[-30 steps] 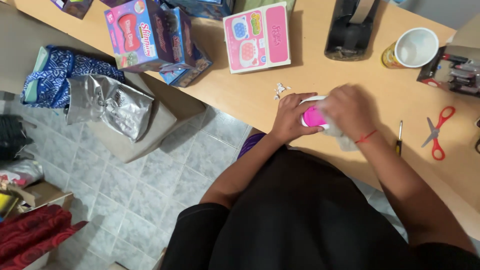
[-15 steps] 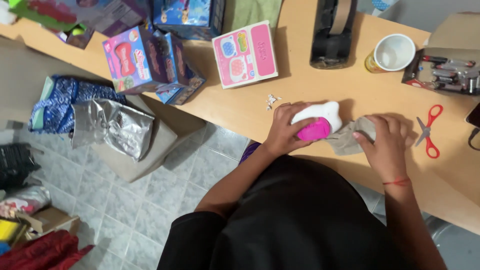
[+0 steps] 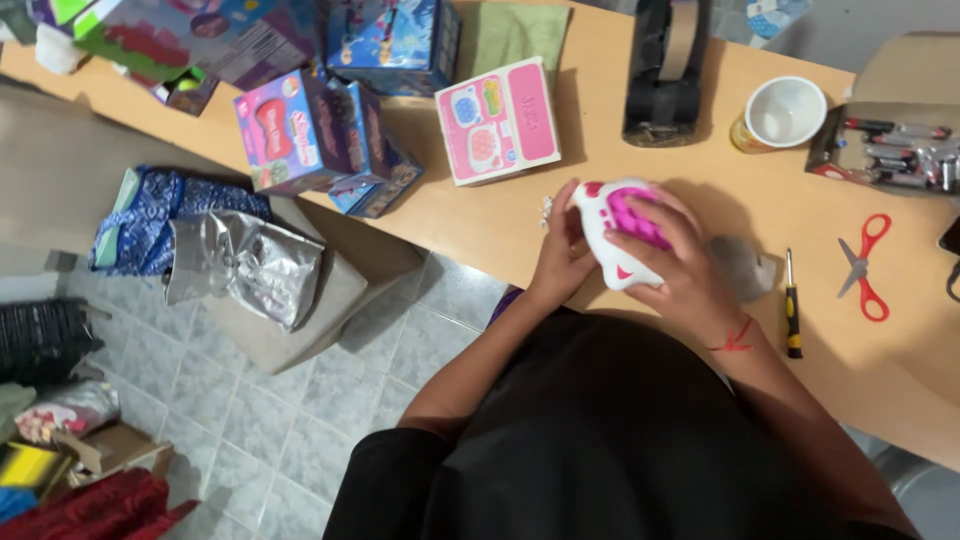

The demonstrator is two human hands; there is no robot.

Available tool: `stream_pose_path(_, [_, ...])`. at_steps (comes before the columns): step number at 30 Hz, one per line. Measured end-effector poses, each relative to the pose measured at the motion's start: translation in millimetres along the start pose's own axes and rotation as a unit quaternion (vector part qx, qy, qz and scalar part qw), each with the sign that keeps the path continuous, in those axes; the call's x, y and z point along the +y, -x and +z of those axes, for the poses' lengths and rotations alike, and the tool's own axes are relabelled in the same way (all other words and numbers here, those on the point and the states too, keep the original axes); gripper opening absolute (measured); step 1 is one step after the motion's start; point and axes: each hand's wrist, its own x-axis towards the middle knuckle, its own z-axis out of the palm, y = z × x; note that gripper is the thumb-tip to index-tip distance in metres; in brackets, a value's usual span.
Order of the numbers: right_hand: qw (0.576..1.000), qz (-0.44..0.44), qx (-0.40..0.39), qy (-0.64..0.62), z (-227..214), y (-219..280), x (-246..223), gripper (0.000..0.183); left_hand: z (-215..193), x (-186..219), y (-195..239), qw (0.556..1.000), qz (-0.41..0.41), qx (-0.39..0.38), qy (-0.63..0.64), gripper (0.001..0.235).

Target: Unboxing a toy and applying decorative stickers to its components.

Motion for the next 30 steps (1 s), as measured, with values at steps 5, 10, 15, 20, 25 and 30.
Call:
stream_pose_path(5, [0.992,-0.024,0.112,0.047,6.3,8.1,1.6,0.056,7.0,-20.6,-1.2,0.929,-0.167,0.118,0.309,0.063])
stream_pose_path(10, [0.993,-0.045,0.099,0.036,45.5,31.7,11.9,0.059,19.7,-51.3,-19.0,0.801,-0.244,0.173,0.519,0.060])
stream_pose_path(15, [0.971,0.063,0.226,0.054,21.9,14.3,1.7,0.071,24.1,10.1,-21.6,0.815,-0.222,0.196,0.498,0.054])
stream_pose_path(20, [0.982,0.079,0.171,0.004,53.6,47.4,9.5,0.071,35.3,-27.3,-18.9,0.817,-0.286,0.173,0.470,0.072])
stream_pose_path(25, [0.950,0.188,0.244,-0.046,48.9,43.9,-5.4,0.072,33.6,-27.6,-22.6,0.863,-0.224,0.196,0.407,0.065])
stream_pose_path(30, [0.958,0.174,0.211,-0.088,55.9,54.6,6.4,0.079,38.1,-14.4,-25.1,0.871,-0.202,0.188,0.406,0.067])
